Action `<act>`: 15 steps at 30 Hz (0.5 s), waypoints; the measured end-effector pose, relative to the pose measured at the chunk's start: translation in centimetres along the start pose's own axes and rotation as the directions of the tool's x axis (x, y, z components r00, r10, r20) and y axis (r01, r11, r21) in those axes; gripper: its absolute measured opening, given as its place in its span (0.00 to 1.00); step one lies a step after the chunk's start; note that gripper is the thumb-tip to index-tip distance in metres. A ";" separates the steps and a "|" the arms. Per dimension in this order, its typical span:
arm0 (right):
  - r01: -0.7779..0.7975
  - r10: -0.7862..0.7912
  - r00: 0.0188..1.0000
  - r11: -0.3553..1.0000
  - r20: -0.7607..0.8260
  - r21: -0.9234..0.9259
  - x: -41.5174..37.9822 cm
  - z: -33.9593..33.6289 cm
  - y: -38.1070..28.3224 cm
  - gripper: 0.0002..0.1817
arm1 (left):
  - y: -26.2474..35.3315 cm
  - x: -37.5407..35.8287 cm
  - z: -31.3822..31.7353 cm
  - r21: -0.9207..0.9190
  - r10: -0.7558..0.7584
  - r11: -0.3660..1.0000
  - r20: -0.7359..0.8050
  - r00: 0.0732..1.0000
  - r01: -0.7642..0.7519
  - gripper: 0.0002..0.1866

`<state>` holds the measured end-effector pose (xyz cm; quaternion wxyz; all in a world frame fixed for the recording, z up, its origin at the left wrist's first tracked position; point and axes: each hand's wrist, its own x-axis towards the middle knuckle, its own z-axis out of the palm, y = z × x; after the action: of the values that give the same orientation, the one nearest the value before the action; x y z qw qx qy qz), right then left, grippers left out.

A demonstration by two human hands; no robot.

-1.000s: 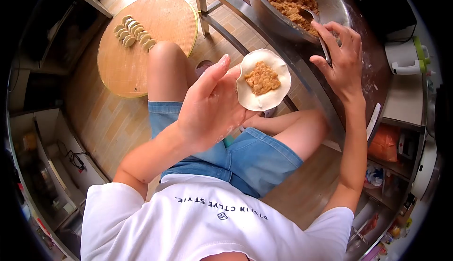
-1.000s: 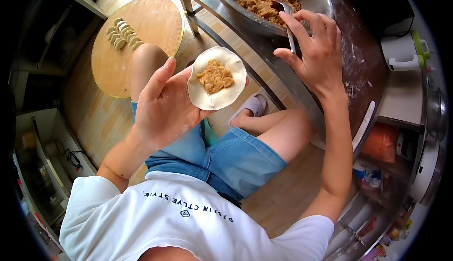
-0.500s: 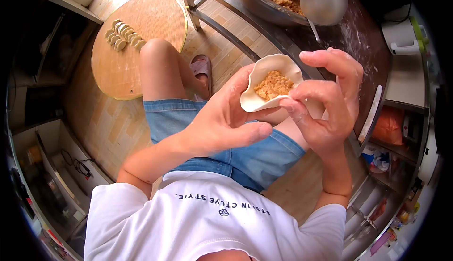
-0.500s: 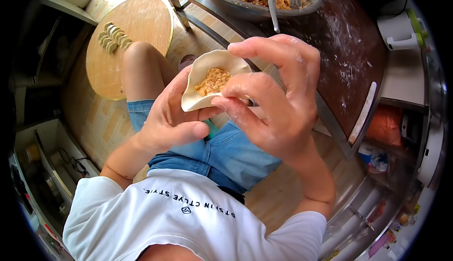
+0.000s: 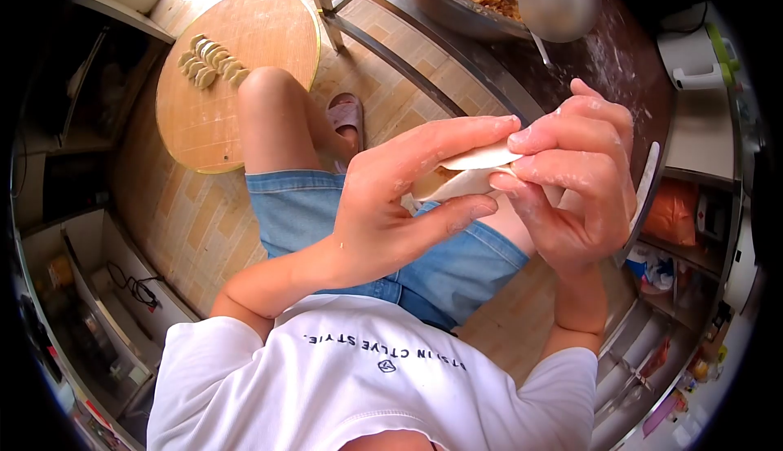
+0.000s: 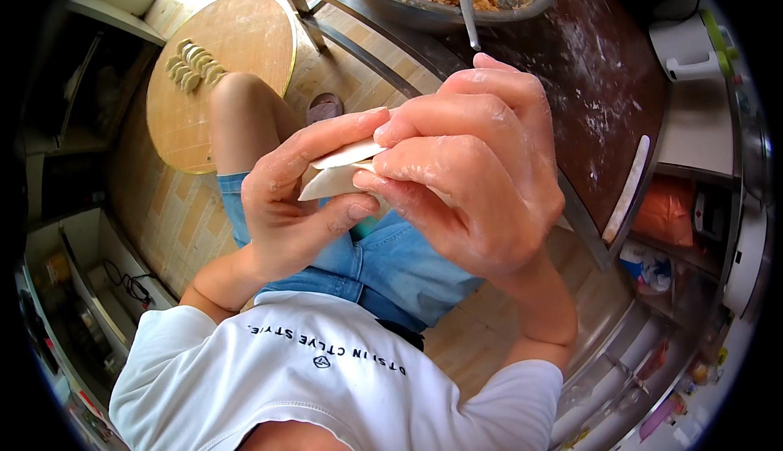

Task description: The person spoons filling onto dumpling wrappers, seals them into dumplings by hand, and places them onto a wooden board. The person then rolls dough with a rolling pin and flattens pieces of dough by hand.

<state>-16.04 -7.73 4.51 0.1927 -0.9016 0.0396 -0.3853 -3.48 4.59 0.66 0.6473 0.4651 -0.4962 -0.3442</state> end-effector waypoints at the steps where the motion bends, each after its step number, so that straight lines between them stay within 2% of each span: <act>1: -0.001 0.001 1.000 1.000 -0.008 0.006 0.0 0.0 -0.1 0.12 | 0.0 0.0 -0.1 0.003 0.021 1.000 0.001 1.000 -0.021 0.29; 5: 0.034 -0.034 0.999 0.999 -0.008 0.019 0.1 0.1 0.3 0.13 | -0.3 0.3 0.0 0.081 0.080 0.994 -0.017 0.997 -0.078 0.27; 8: 0.003 0.012 0.996 0.989 -0.093 0.151 -0.5 0.7 1.0 0.19 | -0.4 0.5 -0.7 0.145 0.154 0.976 0.061 0.986 -0.161 0.27; 10: -0.141 0.181 0.973 0.958 -0.145 0.248 -0.9 0.8 0.6 0.24 | -0.6 0.3 -0.2 -0.029 0.145 0.989 -0.025 0.989 -0.146 0.26; 11: -0.262 0.310 0.939 0.924 -0.149 0.278 -1.4 0.5 -0.4 0.27 | -0.8 0.3 0.0 -0.115 0.138 0.983 -0.066 0.988 -0.145 0.25; 13: -0.451 0.494 0.867 0.836 -0.070 0.312 -2.2 0.2 -1.0 0.31 | -1.0 0.6 0.0 -0.133 0.216 0.964 -0.122 0.969 -0.231 0.24; 15: -0.517 0.542 0.840 0.797 0.008 0.313 -2.7 0.3 -1.2 0.29 | -1.3 0.5 0.0 -0.141 0.267 0.947 -0.144 0.953 -0.287 0.24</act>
<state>-17.83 -5.98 2.98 0.4266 -0.7975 0.2385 -0.3538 -3.32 3.70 -0.44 0.7540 0.3572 -0.4864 -0.2592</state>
